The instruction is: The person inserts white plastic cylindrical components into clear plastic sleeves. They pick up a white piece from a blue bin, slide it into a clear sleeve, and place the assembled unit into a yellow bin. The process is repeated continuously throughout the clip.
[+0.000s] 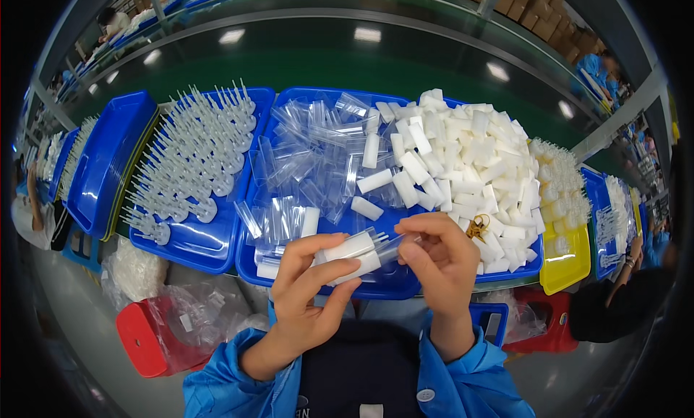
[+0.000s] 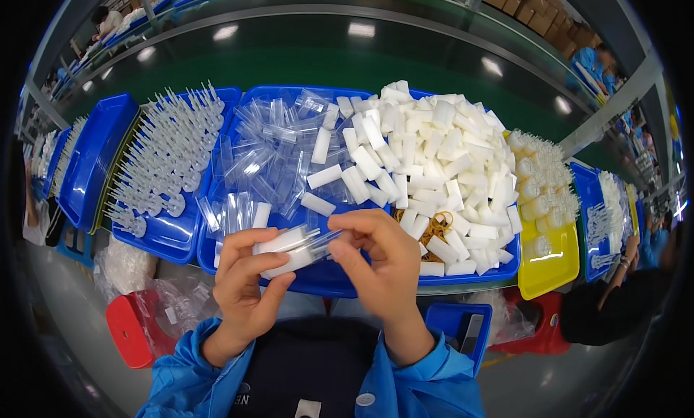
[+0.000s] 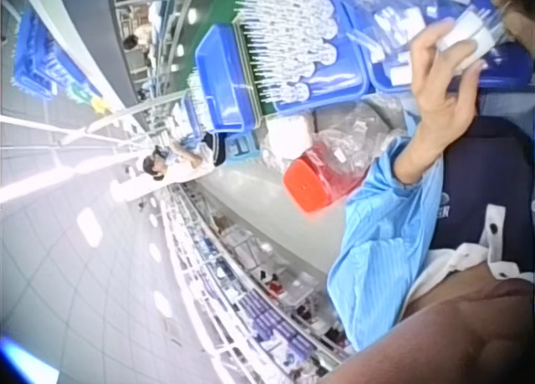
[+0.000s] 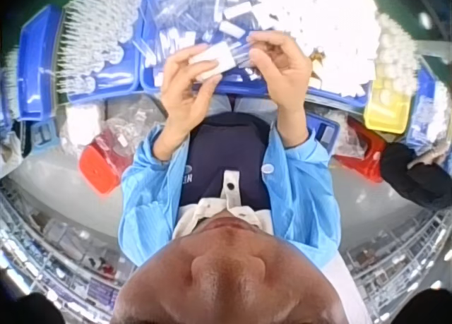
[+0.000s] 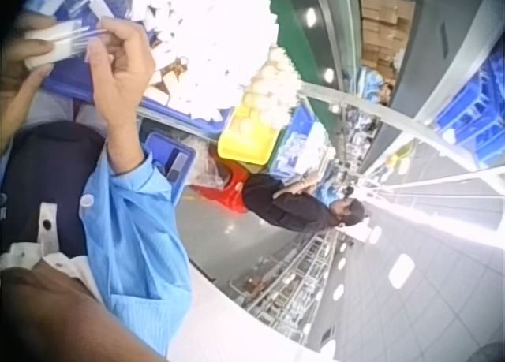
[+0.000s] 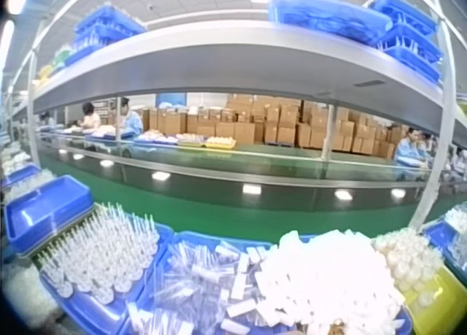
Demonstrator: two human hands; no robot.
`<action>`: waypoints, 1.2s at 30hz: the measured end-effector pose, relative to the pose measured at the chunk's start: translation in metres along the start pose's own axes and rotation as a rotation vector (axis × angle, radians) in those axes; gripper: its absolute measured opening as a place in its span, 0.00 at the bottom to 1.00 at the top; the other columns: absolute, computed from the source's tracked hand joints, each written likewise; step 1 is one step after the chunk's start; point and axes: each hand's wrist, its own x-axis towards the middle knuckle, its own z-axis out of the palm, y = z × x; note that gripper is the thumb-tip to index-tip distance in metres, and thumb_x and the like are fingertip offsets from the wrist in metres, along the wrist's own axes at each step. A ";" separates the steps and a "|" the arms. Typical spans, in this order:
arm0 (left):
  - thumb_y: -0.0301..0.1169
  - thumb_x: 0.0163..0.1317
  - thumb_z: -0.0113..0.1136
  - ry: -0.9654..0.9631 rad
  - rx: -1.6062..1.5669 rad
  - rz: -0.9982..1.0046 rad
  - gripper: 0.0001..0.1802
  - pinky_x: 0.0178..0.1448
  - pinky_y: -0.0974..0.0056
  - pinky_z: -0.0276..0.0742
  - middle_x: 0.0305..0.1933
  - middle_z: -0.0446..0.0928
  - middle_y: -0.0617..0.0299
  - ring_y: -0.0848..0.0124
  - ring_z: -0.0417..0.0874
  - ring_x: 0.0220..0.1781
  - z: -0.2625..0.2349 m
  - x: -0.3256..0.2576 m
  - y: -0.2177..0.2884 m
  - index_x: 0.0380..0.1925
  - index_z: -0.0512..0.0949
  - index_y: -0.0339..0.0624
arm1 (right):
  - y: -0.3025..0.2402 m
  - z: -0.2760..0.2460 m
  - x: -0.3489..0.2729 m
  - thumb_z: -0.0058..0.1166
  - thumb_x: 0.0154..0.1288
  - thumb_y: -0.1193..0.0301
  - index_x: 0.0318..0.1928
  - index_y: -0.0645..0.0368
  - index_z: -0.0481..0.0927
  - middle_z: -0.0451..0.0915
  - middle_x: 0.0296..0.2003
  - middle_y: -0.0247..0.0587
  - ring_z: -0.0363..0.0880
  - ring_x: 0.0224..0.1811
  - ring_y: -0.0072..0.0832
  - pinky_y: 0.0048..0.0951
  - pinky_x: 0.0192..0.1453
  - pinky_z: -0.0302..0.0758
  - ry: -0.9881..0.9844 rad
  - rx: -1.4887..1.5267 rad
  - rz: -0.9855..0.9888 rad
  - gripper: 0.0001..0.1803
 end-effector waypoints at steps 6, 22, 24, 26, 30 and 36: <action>0.14 0.53 0.65 -0.016 -0.022 0.030 0.19 0.57 0.61 0.77 0.58 0.66 0.44 0.58 0.75 0.59 0.002 -0.001 0.005 0.47 0.76 0.32 | -0.005 0.017 -0.010 0.59 0.60 0.85 0.51 0.70 0.75 0.80 0.45 0.52 0.80 0.39 0.24 0.20 0.45 0.76 0.203 -0.035 -0.148 0.17; 0.22 0.47 0.75 0.117 0.368 0.329 0.41 0.43 0.63 0.88 0.55 0.76 0.43 0.57 0.82 0.53 0.029 -0.016 0.024 0.61 0.64 0.28 | -0.027 0.020 -0.038 0.76 0.35 0.61 0.57 0.60 0.72 0.65 0.46 0.46 0.64 0.51 0.39 0.39 0.52 0.63 0.202 -0.633 -0.272 0.44; 0.22 0.47 0.76 0.106 0.376 0.326 0.41 0.43 0.63 0.88 0.55 0.76 0.43 0.57 0.82 0.53 0.031 -0.017 0.029 0.61 0.65 0.27 | -0.028 0.020 -0.044 0.75 0.35 0.62 0.53 0.60 0.75 0.67 0.42 0.44 0.66 0.47 0.37 0.38 0.49 0.62 0.215 -0.613 -0.238 0.40; 0.23 0.47 0.76 0.098 0.372 0.318 0.41 0.43 0.63 0.88 0.54 0.77 0.43 0.58 0.83 0.53 0.033 -0.020 0.032 0.61 0.65 0.27 | -0.030 0.020 -0.045 0.73 0.34 0.67 0.51 0.63 0.76 0.69 0.39 0.44 0.69 0.43 0.36 0.34 0.45 0.67 0.240 -0.635 -0.314 0.37; 0.23 0.45 0.77 0.147 0.422 0.346 0.36 0.41 0.60 0.87 0.49 0.80 0.43 0.54 0.85 0.45 0.040 -0.017 0.039 0.55 0.72 0.27 | -0.030 0.017 -0.050 0.73 0.38 0.63 0.53 0.61 0.77 0.69 0.39 0.42 0.68 0.43 0.37 0.37 0.48 0.64 0.276 -0.599 -0.363 0.37; 0.19 0.47 0.72 0.167 0.254 0.084 0.32 0.44 0.64 0.87 0.51 0.75 0.47 0.61 0.82 0.51 0.019 -0.023 0.036 0.55 0.72 0.31 | -0.036 -0.027 -0.038 0.68 0.49 0.70 0.53 0.60 0.80 0.76 0.42 0.45 0.75 0.46 0.38 0.33 0.53 0.70 0.092 -0.567 -0.317 0.27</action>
